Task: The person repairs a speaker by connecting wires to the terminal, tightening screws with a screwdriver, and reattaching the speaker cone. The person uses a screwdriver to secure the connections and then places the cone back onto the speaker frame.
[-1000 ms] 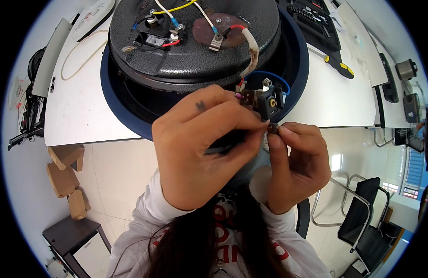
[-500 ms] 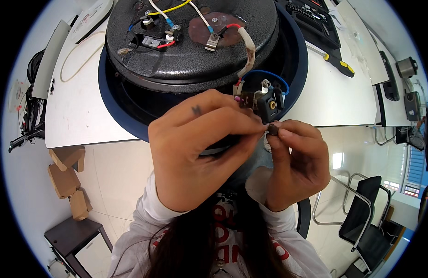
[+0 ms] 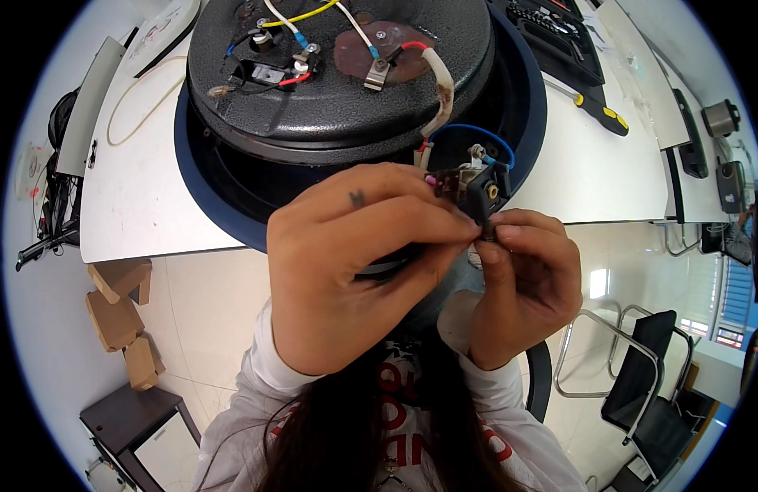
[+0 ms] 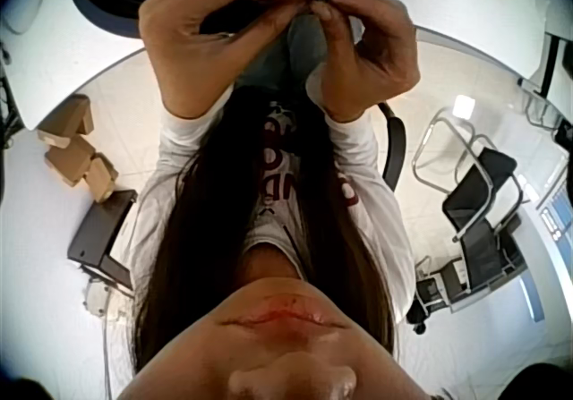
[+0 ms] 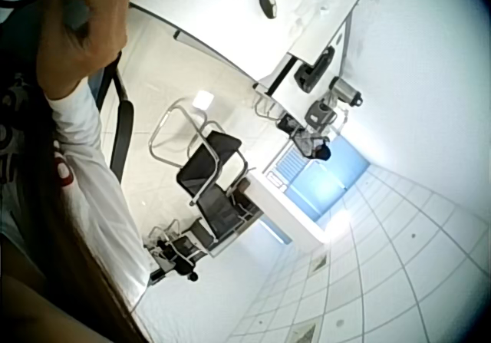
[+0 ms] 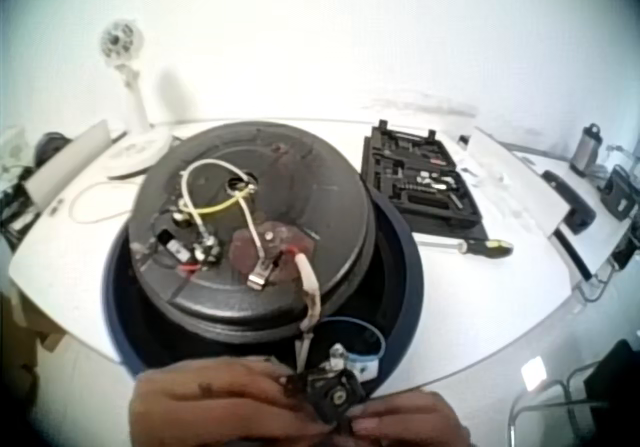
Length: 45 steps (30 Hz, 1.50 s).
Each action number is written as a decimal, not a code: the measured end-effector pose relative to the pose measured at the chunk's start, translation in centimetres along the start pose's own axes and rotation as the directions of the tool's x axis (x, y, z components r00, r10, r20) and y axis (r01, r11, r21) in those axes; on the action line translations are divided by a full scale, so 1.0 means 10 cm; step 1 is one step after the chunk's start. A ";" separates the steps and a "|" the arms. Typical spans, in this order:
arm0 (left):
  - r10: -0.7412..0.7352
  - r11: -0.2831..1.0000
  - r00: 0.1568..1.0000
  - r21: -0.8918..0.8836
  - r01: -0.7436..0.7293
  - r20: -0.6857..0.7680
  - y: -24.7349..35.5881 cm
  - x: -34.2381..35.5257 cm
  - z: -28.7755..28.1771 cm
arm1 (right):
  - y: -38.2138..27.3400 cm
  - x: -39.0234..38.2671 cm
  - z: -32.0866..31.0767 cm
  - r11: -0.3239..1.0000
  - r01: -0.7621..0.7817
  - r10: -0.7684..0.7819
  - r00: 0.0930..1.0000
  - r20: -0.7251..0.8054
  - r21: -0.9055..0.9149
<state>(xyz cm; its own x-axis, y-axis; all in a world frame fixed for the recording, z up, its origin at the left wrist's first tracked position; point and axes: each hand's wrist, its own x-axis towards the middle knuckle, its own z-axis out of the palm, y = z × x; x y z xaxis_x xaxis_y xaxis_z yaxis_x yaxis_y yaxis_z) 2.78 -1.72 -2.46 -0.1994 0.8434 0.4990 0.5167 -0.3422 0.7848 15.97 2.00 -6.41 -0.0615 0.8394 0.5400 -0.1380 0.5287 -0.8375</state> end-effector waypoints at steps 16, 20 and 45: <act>-0.203 0.977 0.979 0.078 0.201 0.029 0.03 0.06 0.03 | 0.05 0.04 -0.07 0.997 -0.072 0.072 0.997 0.015 -0.004; -0.172 0.957 0.985 0.234 0.173 -0.025 0.03 0.09 0.07 | 0.05 0.03 -0.10 0.998 -0.060 0.060 0.998 0.024 -0.021; -0.014 0.986 0.999 0.166 0.020 -0.035 0.13 0.20 0.07 | 0.01 0.20 -0.08 0.993 -0.116 0.116 0.993 0.015 0.028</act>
<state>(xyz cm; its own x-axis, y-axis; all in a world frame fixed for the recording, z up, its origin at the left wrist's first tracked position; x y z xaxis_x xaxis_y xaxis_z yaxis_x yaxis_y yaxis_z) 3.64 -0.15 -0.67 -0.2359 0.8331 0.5003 0.6434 -0.2519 0.7229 16.58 3.89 -5.49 -0.0917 0.8929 0.4408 -0.1580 0.4240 -0.8918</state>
